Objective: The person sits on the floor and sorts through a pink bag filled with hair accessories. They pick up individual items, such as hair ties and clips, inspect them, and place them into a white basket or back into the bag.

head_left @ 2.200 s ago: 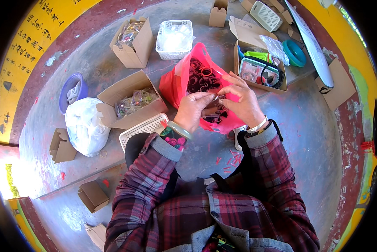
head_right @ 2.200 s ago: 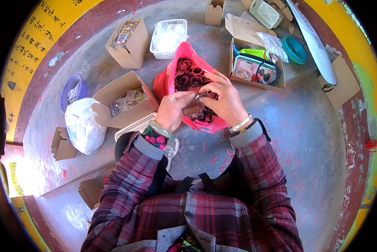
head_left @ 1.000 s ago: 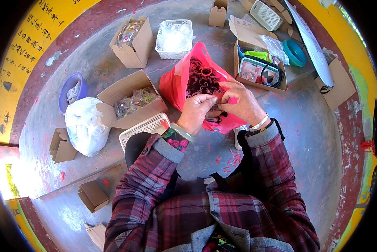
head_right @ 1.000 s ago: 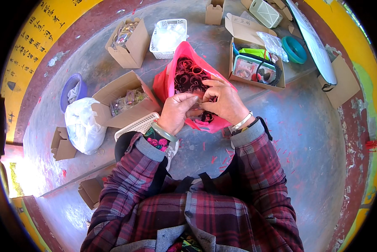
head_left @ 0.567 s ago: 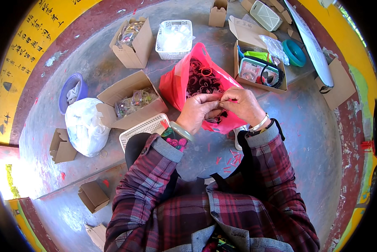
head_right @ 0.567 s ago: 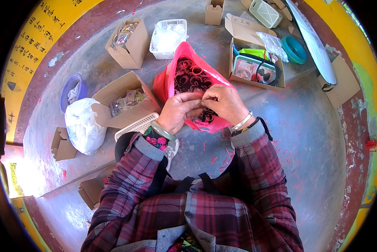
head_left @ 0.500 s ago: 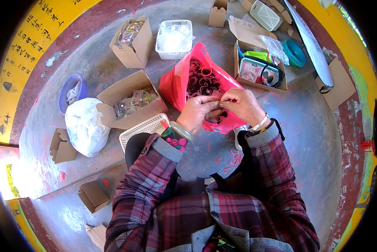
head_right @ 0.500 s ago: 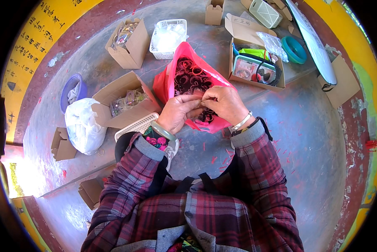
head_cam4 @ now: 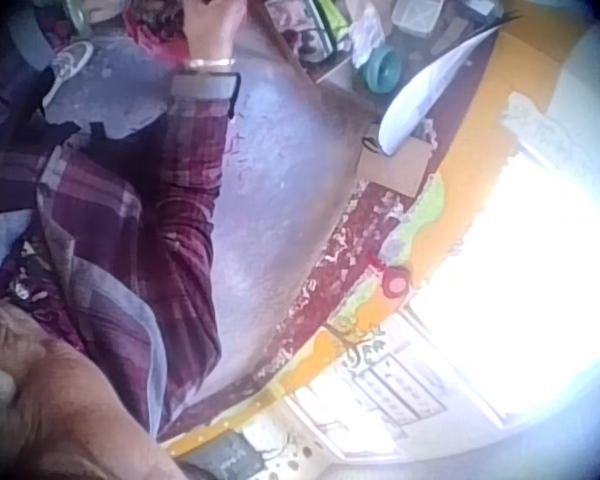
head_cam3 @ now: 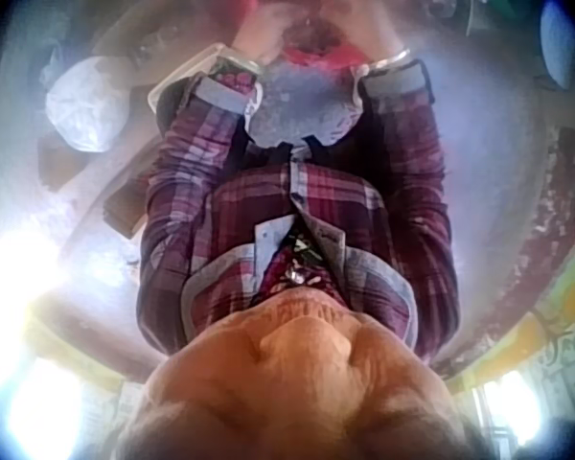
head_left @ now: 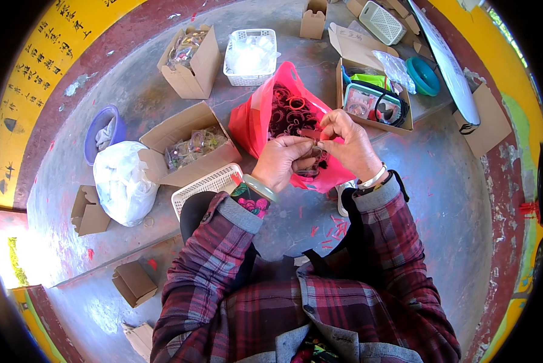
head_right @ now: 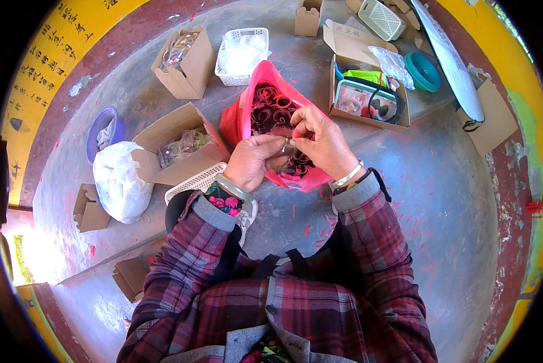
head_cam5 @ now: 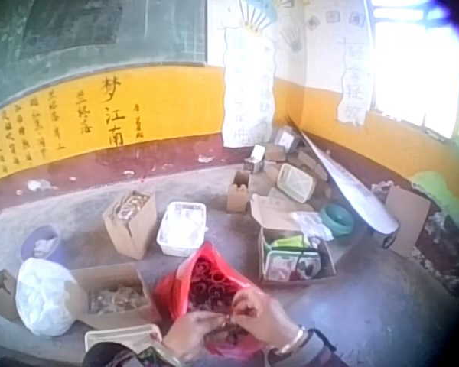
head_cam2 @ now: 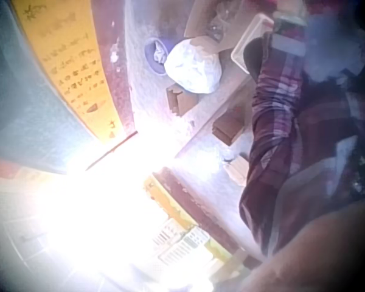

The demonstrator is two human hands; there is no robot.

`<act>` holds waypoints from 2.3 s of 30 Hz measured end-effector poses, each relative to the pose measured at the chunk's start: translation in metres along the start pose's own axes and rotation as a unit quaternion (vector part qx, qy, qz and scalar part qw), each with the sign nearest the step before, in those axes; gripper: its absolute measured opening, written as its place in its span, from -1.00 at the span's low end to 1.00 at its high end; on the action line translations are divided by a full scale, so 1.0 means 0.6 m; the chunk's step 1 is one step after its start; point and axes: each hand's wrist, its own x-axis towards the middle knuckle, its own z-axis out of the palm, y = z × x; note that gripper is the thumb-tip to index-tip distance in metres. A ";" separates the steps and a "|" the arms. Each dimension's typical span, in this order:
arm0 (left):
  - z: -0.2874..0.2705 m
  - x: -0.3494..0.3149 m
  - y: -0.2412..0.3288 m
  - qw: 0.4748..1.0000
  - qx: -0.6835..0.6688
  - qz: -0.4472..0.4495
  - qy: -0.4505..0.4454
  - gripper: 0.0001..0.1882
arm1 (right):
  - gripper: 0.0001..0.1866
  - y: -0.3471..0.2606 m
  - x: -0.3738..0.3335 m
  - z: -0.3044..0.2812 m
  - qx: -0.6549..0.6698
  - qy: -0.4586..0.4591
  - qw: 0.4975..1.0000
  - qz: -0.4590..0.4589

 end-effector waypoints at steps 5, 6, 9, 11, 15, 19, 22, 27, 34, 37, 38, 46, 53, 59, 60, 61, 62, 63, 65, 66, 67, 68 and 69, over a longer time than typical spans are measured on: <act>-0.009 0.004 -0.005 0.998 -0.037 0.032 0.028 -0.81 | -0.78 0.012 0.002 -0.002 0.145 -0.023 0.986 0.084; -0.011 0.005 -0.007 0.998 -0.044 0.039 0.025 -0.80 | -0.80 0.018 0.001 0.000 0.163 -0.039 0.981 0.098; -0.009 0.005 -0.008 0.997 -0.047 0.052 0.022 -0.79 | -0.87 0.018 -0.002 0.009 0.213 -0.028 0.968 0.127; -0.008 0.004 -0.008 0.997 -0.047 0.054 0.020 -0.78 | -0.92 0.019 -0.002 0.012 0.229 -0.007 0.964 0.133; -0.006 0.001 -0.005 0.997 -0.055 0.047 0.007 -0.78 | -0.95 0.024 -0.003 0.012 0.221 0.021 0.968 0.119; -0.002 -0.001 0.001 0.998 -0.055 0.042 -0.008 -0.77 | -0.96 0.022 -0.002 0.012 0.217 0.028 0.970 0.104; -0.005 0.000 -0.001 0.998 -0.042 0.049 -0.007 -0.77 | -0.96 0.028 -0.001 0.010 0.192 0.020 0.976 0.097; -0.001 0.000 0.000 0.997 -0.049 0.051 -0.005 -0.76 | -0.94 0.021 -0.001 0.013 0.191 0.023 0.976 0.102; -0.001 -0.001 -0.001 0.997 -0.028 0.073 -0.001 -0.75 | -0.94 0.022 -0.001 0.012 0.180 0.006 0.978 0.107; 0.007 -0.011 0.013 0.999 0.000 0.037 0.015 -0.76 | -0.94 0.022 -0.002 0.012 0.165 0.010 0.980 0.107; 0.005 -0.008 0.011 0.999 -0.013 0.040 0.017 -0.76 | -0.94 0.021 -0.002 0.011 0.165 0.014 0.980 0.106; -0.008 0.004 0.000 0.991 -0.108 0.076 -0.015 -0.80 | -0.93 0.022 0.000 0.013 0.232 0.026 0.966 0.114; -0.008 0.008 0.001 0.992 -0.102 0.074 -0.014 -0.81 | -0.92 0.019 -0.003 0.014 0.234 0.046 0.962 0.132; 0.000 0.002 0.009 0.992 -0.096 0.074 -0.017 -0.81 | -0.93 0.023 -0.003 0.014 0.287 0.058 0.943 0.157; 0.000 0.001 0.010 0.992 -0.097 0.074 -0.019 -0.81 | -0.93 0.025 -0.002 0.014 0.292 0.057 0.942 0.158; 0.001 0.000 0.011 0.992 -0.098 0.073 -0.021 -0.81 | -0.93 0.028 -0.002 0.014 0.297 0.057 0.940 0.158; 0.001 0.000 0.012 0.992 -0.100 0.074 -0.023 -0.81 | -0.93 0.030 -0.001 0.014 0.314 0.054 0.934 0.159; 0.002 0.000 0.013 0.992 -0.102 0.075 -0.024 -0.81 | -0.93 0.034 -0.001 0.015 0.332 0.051 0.928 0.161; 0.002 0.000 0.013 0.991 -0.105 0.076 -0.027 -0.81 | -0.92 0.034 -0.001 0.015 0.354 0.046 0.919 0.167; 0.000 0.000 0.013 0.991 -0.106 0.076 -0.028 -0.81 | -0.92 0.033 0.000 0.015 0.360 0.043 0.916 0.171; -0.002 0.000 0.012 0.991 -0.107 0.075 -0.029 -0.80 | -0.91 0.032 0.000 0.015 0.366 0.040 0.913 0.175; -0.004 0.001 0.011 0.991 -0.109 0.077 -0.028 -0.80 | -0.91 0.034 0.000 0.015 0.365 0.039 0.913 0.179; -0.006 0.002 0.009 0.990 -0.111 0.079 -0.027 -0.80 | -0.91 0.036 0.001 0.014 0.365 0.038 0.912 0.182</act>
